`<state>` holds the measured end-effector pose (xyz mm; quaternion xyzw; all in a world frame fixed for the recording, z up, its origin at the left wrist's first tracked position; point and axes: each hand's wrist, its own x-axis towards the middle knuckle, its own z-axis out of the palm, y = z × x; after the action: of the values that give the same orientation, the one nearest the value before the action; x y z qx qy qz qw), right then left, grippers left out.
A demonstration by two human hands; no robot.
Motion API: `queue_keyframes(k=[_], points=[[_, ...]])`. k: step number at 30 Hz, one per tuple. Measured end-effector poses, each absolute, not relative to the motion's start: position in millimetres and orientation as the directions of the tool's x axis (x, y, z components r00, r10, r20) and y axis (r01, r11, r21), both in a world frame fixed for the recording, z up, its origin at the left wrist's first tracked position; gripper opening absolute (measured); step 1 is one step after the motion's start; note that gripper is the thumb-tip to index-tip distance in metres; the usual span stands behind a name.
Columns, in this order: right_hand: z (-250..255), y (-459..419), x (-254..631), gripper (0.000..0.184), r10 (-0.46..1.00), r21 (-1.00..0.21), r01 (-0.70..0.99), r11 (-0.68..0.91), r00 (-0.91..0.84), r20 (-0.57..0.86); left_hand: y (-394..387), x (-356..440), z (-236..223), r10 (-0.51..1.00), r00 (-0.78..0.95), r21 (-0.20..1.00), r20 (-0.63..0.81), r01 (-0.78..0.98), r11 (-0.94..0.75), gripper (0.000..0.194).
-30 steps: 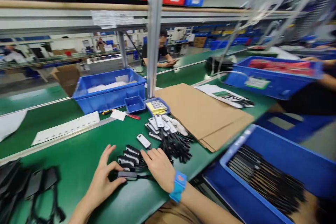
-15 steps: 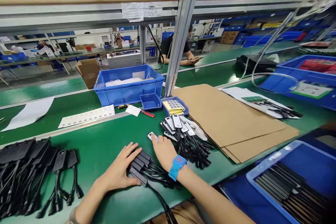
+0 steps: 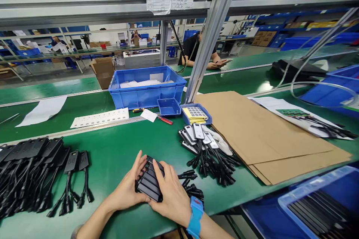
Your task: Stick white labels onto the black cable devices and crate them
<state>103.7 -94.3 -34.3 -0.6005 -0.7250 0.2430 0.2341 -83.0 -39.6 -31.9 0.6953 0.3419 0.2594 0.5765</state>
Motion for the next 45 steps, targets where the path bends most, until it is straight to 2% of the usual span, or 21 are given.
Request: queue_keyframes(k=[3,5,7,9,11,12,15,17,18,20,22,24,26,28,30,32,34,36,38,41,45], points=[[-28.7,-96.5,98.4,0.103,0.984,-0.77,0.616,0.166,-0.157,0.087,-56.4,-74.4,-35.5,0.857,0.508,0.986,-0.092,-0.075,0.151,0.117],[-20.0,-100.3,92.2,0.101,0.983,-0.833,0.523,0.18,-0.124,0.134,-70.9,-65.6,-29.4,0.866,0.463,0.935,-0.19,-0.185,0.304,0.099],[-9.6,-105.6,85.5,0.097,0.97,-0.847,0.472,0.243,-0.109,0.218,-79.8,-57.8,-11.6,0.867,0.438,0.909,-0.239,-0.214,0.359,0.085],[0.1,-110.5,83.4,0.1,0.938,-0.831,0.435,0.346,-0.174,0.299,-77.7,-53.8,16.4,0.902,0.396,0.962,-0.173,-0.128,0.241,0.085],[5.7,-112.3,89.5,0.103,0.911,-0.843,0.361,0.399,-0.259,0.32,-66.2,-53.2,45.6,0.919,0.393,0.994,-0.035,0.109,-0.009,0.092],[6.0,-111.7,95.5,0.099,0.913,-0.873,0.301,0.384,-0.262,0.311,-59.0,-53.3,56.6,0.907,0.422,0.953,0.013,0.27,-0.139,0.096],[-4.5,-103.3,118.5,0.071,0.974,-0.974,0.042,0.224,-0.052,0.221,-42.1,-50.7,63.3,0.857,0.516,0.647,0.011,0.649,-0.399,0.104],[-16.7,-94.6,131.0,0.056,0.984,-0.982,-0.131,0.134,0.136,0.116,-38.2,-46.9,47.4,0.831,0.552,0.451,-0.062,0.759,-0.471,0.108],[-22.3,-90.5,134.8,0.051,0.98,-0.976,-0.194,0.1,0.188,0.063,-38.1,-45.6,36.4,0.816,0.569,0.4,-0.1,0.774,-0.49,0.111],[-30.4,-83.7,136.7,0.044,0.976,-0.957,-0.287,0.046,0.216,-0.018,-39.7,-45.7,14.9,0.777,0.612,0.418,-0.147,0.75,-0.512,0.122],[-33.5,-79.1,130.9,0.046,0.979,-0.936,-0.353,0.012,0.195,-0.061,-42.0,-49.2,-1.4,0.747,0.651,0.537,-0.136,0.682,-0.496,0.132],[-34.0,-76.0,118.8,0.051,0.978,-0.925,-0.38,0.013,0.197,-0.067,-44.8,-52.2,-11.4,0.769,0.634,0.684,-0.079,0.596,-0.421,0.124],[-34.2,-74.5,103.4,0.054,0.973,-0.934,-0.356,0.027,0.223,-0.056,-49.1,-51.1,-17.2,0.858,0.514,0.846,-0.003,0.459,-0.272,0.097],[-34.7,-75.1,89.4,0.055,0.971,-0.957,-0.288,0.033,0.237,-0.038,-54.5,-45.6,-20.1,0.949,0.316,0.97,0.02,0.225,-0.095,0.074],[-34.3,-77.3,81.8,0.054,0.976,-0.979,-0.201,0.026,0.215,-0.018,-59.3,-39.0,-20.4,0.987,0.156,1.0,-0.023,-0.015,0.026,0.069],[-32.3,-79.0,83.0,0.053,0.992,-0.997,-0.069,0.039,0.12,0.03,-62.1,-35.0,-18.9,0.995,0.074,0.982,-0.066,-0.17,0.078,0.069],[-29.0,-78.3,89.6,0.07,0.991,-0.981,0.154,0.114,-0.089,0.101,-62.6,-34.3,-17.1,0.997,0.032,0.964,-0.071,-0.255,0.076,0.07],[-25.8,-74.2,94.9,0.099,0.93,-0.87,0.414,0.267,-0.347,0.12,-61.5,-35.2,-16.7,0.997,0.019,0.956,-0.071,-0.283,0.074,0.069],[-24.0,-68.1,94.3,0.115,0.878,-0.692,0.602,0.399,-0.469,0.097,-59.6,-35.5,-17.9,0.997,0.018,0.962,-0.074,-0.264,0.076,0.069],[-22.8,-61.9,87.2,0.118,0.885,-0.5,0.742,0.446,-0.45,0.122,-58.2,-35.2,-19.5,0.997,0.011,0.98,-0.081,-0.181,0.082,0.071],[-16.8,-73.6,107.8,0.125,0.898,-0.407,0.801,0.439,-0.384,0.213,-57.7,-38.0,-16.7,0.996,0.072,0.998,0.049,-0.048,-0.045,0.072]])
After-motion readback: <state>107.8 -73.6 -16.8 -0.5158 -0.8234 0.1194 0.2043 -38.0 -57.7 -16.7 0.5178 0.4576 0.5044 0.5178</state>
